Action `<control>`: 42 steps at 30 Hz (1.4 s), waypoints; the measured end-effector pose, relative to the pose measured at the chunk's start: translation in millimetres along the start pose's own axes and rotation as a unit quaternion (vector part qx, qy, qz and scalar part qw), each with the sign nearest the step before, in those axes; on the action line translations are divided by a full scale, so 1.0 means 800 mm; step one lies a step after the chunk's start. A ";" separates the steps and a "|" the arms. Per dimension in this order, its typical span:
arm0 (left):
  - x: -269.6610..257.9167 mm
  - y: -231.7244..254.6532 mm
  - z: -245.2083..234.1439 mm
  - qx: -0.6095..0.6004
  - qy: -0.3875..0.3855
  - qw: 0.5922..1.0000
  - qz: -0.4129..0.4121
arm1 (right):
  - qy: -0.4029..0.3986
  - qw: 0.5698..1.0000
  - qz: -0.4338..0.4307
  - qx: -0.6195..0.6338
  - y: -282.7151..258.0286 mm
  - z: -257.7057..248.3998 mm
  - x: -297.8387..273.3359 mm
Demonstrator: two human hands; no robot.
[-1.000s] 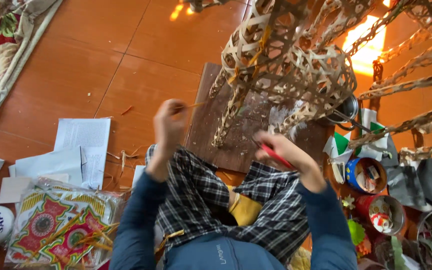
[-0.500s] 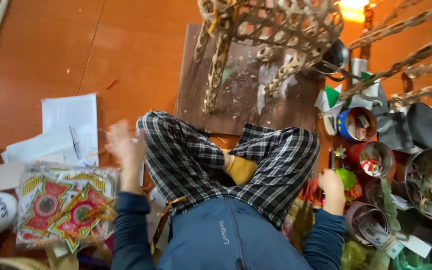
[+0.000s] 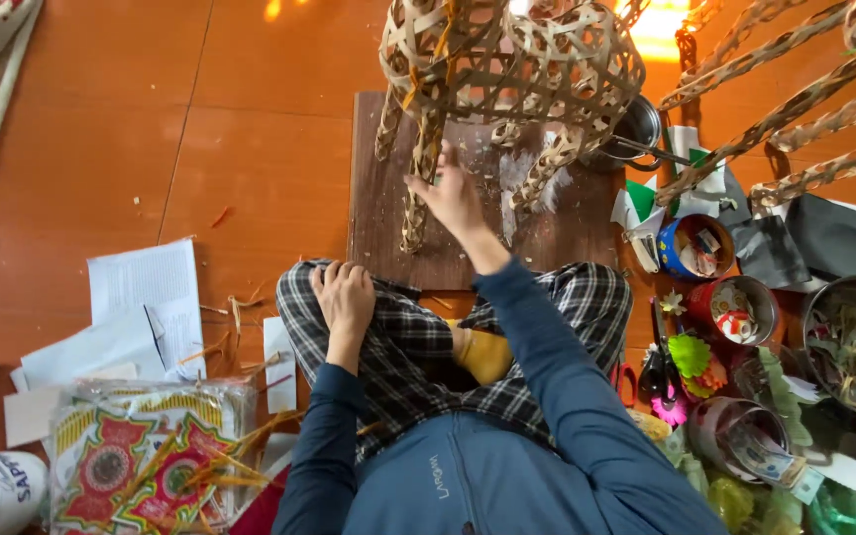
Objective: Weaving and assembling a large bamboo structure by hand
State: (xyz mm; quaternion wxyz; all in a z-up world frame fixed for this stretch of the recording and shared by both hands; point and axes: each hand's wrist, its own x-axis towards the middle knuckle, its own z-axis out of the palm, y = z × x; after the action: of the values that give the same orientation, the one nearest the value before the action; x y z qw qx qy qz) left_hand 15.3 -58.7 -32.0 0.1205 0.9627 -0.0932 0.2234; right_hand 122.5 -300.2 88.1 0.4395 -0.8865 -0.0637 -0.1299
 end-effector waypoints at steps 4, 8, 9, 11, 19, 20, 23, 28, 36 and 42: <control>-0.003 -0.006 0.013 -0.007 0.008 1.000 -0.002 | 0.034 0.996 0.081 0.025 -0.030 0.024 0.006; -0.005 -0.002 0.004 -0.022 -0.028 0.999 -0.022 | -0.080 0.994 0.065 0.044 -0.053 -0.055 -0.037; 0.001 0.005 -0.008 -0.024 -0.031 0.999 -0.020 | -0.079 0.994 0.068 0.043 -0.035 -0.076 -0.045; 0.010 0.017 -0.035 -0.060 -0.033 0.997 -0.039 | -0.153 0.971 0.024 0.183 0.000 -0.116 -0.064; 0.089 0.081 -0.044 -0.349 -0.053 0.936 0.000 | -0.107 0.974 0.197 0.044 -0.023 -0.193 -0.088; 0.095 0.087 -0.026 -0.347 -0.058 0.935 0.045 | -0.087 0.973 0.210 0.037 -0.019 -0.195 -0.088; 0.105 0.089 0.022 -0.356 -0.057 0.932 0.039 | -0.057 0.982 0.152 0.100 0.053 -0.170 -0.099; 0.105 0.097 0.002 -0.319 -0.039 0.946 0.042 | -0.057 0.988 0.145 -0.016 0.002 -0.174 -0.111; 0.124 0.105 -0.039 -0.322 -0.039 0.945 0.042 | -0.069 0.989 0.129 -0.033 0.058 -0.173 -0.100; 0.107 0.092 -0.014 -0.422 -0.052 0.905 0.018 | -0.135 0.977 0.134 -0.097 -0.049 -0.193 -0.110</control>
State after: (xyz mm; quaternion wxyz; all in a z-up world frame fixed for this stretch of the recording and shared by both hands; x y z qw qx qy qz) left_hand 68.9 -136.8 30.3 0.5061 0.8306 -0.2020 0.1145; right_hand 2.5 -399.4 182.0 0.3521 -0.9348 0.0098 0.0449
